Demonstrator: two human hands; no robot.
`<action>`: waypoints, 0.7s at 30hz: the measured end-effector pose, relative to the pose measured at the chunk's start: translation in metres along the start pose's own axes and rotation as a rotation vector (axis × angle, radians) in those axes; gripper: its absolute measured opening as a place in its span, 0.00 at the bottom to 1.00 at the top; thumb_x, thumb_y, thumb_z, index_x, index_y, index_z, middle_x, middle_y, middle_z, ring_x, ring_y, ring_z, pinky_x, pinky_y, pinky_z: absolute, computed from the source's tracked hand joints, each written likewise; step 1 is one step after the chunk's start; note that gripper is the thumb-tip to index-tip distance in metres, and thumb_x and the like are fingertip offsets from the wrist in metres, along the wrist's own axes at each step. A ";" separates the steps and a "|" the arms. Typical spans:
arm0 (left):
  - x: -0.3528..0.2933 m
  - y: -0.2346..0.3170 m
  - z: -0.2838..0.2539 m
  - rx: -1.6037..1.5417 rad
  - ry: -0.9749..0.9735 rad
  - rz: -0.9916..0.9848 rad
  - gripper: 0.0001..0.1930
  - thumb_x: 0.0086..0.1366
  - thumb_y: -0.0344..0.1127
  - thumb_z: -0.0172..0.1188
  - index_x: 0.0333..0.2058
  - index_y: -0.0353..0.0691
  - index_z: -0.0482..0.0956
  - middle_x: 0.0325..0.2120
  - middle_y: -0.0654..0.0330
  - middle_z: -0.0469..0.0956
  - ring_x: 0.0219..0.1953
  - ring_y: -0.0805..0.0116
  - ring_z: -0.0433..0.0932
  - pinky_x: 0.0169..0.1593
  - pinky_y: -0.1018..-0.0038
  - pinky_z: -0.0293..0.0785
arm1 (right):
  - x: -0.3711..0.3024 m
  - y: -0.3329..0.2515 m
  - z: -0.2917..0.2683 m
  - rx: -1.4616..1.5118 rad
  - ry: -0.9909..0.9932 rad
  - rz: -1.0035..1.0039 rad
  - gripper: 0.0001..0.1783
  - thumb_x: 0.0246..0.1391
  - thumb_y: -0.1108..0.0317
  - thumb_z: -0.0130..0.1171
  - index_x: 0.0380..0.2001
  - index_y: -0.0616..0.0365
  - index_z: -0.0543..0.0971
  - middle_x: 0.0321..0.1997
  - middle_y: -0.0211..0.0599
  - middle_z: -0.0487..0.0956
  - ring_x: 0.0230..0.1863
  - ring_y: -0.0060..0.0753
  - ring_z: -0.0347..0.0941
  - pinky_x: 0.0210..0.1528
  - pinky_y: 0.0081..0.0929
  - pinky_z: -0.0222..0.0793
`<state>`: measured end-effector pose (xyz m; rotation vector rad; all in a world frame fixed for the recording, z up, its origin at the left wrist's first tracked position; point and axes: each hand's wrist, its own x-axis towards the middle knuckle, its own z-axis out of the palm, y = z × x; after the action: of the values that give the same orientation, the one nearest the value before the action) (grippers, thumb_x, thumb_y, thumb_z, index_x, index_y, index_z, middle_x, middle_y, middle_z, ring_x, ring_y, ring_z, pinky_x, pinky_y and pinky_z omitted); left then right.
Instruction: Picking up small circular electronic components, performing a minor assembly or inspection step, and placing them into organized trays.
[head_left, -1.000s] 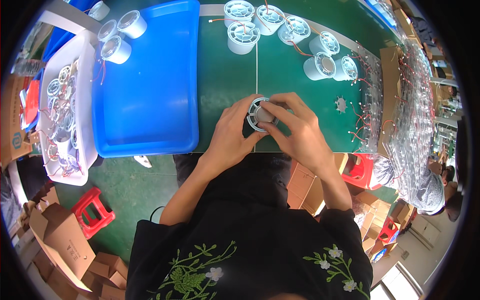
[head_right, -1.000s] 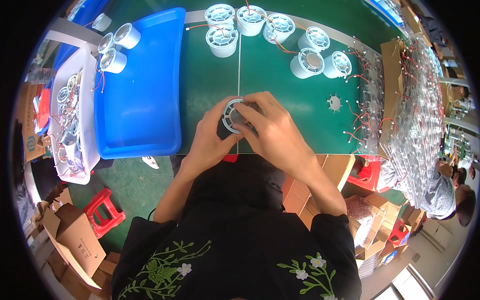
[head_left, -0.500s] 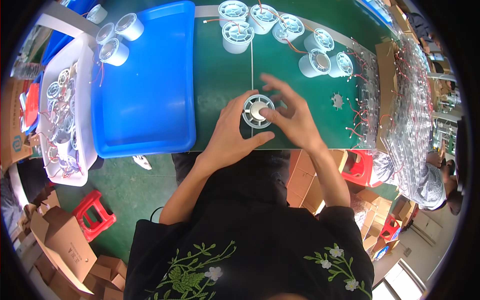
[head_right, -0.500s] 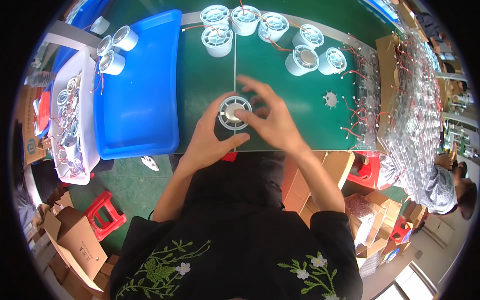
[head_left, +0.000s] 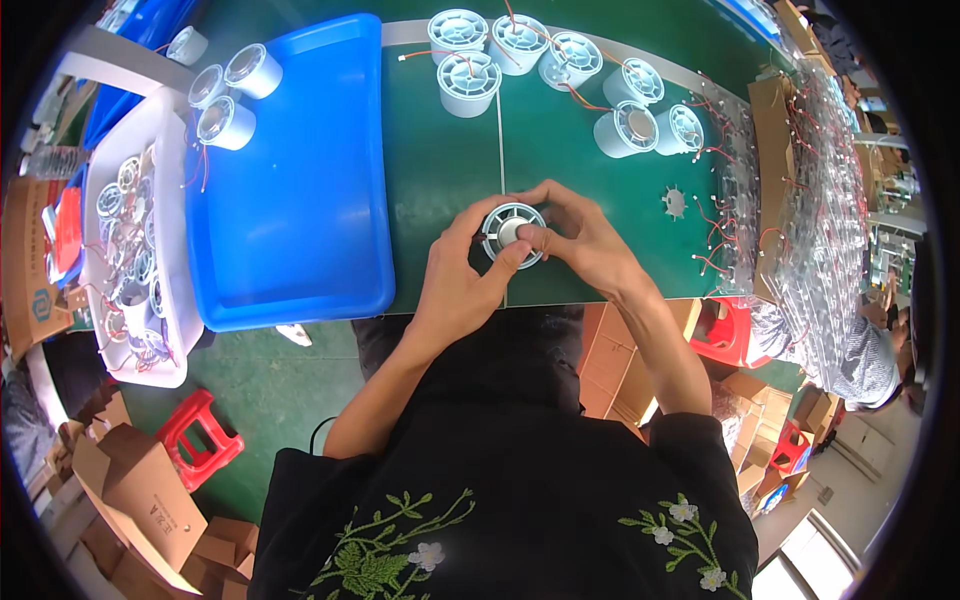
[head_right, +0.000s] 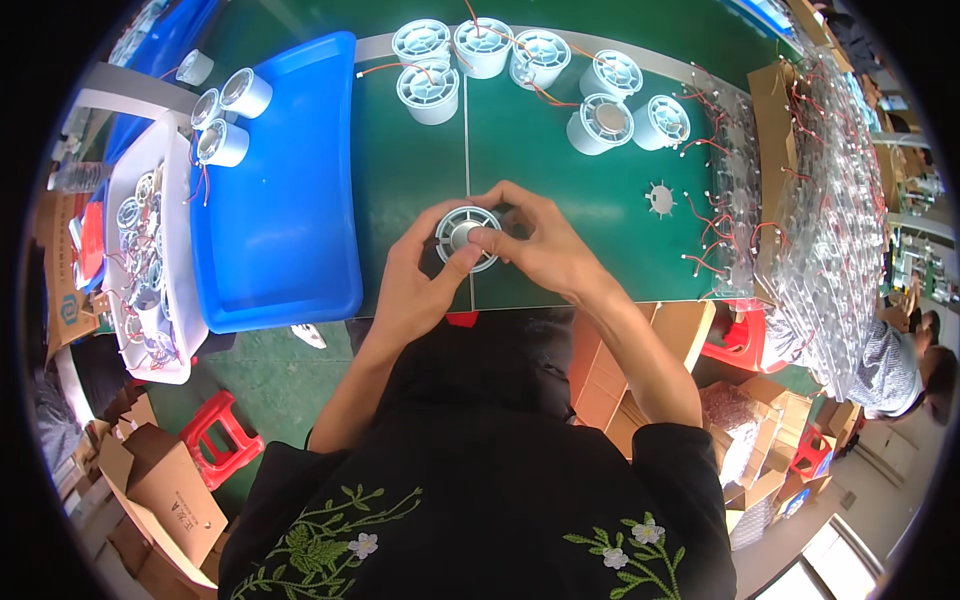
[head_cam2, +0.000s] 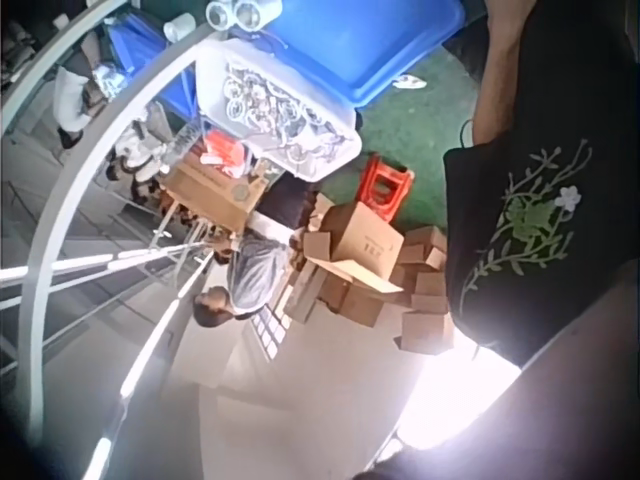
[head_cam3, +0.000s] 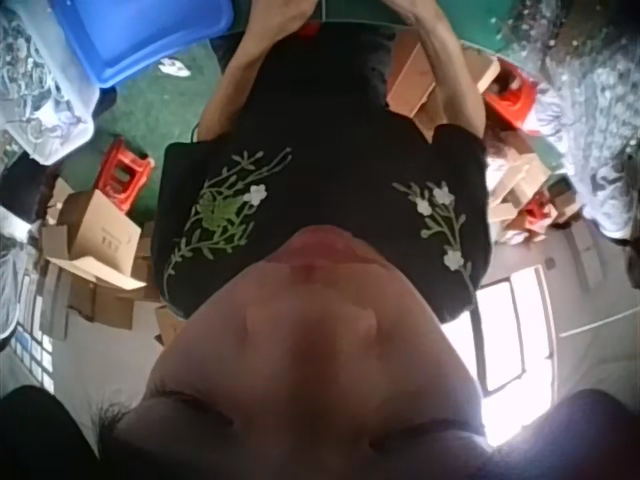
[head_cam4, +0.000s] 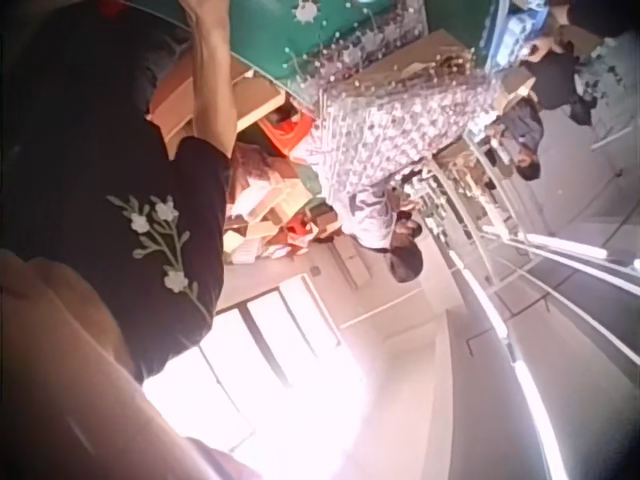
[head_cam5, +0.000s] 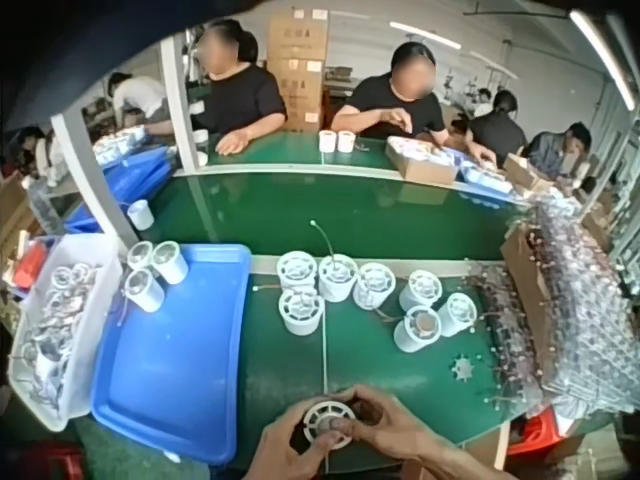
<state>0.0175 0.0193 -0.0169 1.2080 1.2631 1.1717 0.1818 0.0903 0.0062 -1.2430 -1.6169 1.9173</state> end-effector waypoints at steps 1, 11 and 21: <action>-0.001 -0.002 0.000 0.004 0.005 -0.003 0.22 0.59 0.37 0.63 0.50 0.37 0.72 0.43 0.51 0.77 0.46 0.58 0.76 0.50 0.67 0.70 | 0.002 0.000 0.000 0.017 -0.014 0.008 0.20 0.55 0.66 0.62 0.50 0.60 0.73 0.41 0.32 0.76 0.44 0.22 0.69 0.40 0.20 0.66; -0.013 0.026 -0.023 0.376 0.134 0.248 0.29 0.46 0.31 0.72 0.49 0.36 0.72 0.48 0.51 0.68 0.48 0.52 0.70 0.50 0.64 0.70 | -0.008 0.024 0.008 0.208 0.099 -0.270 0.18 0.61 0.66 0.54 0.52 0.60 0.69 0.47 0.38 0.71 0.40 0.24 0.69 0.30 0.17 0.66; 0.006 0.023 -0.190 1.484 0.619 0.259 0.30 0.49 0.26 0.66 0.53 0.33 0.68 0.50 0.47 0.68 0.50 0.49 0.69 0.52 0.60 0.69 | -0.006 0.042 0.005 0.226 0.156 -0.283 0.16 0.64 0.68 0.47 0.52 0.62 0.67 0.46 0.40 0.71 0.37 0.27 0.70 0.26 0.18 0.67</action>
<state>-0.1713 0.0247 0.0135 2.1438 2.7200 0.6523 0.1924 0.0707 -0.0297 -0.9871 -1.3713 1.7259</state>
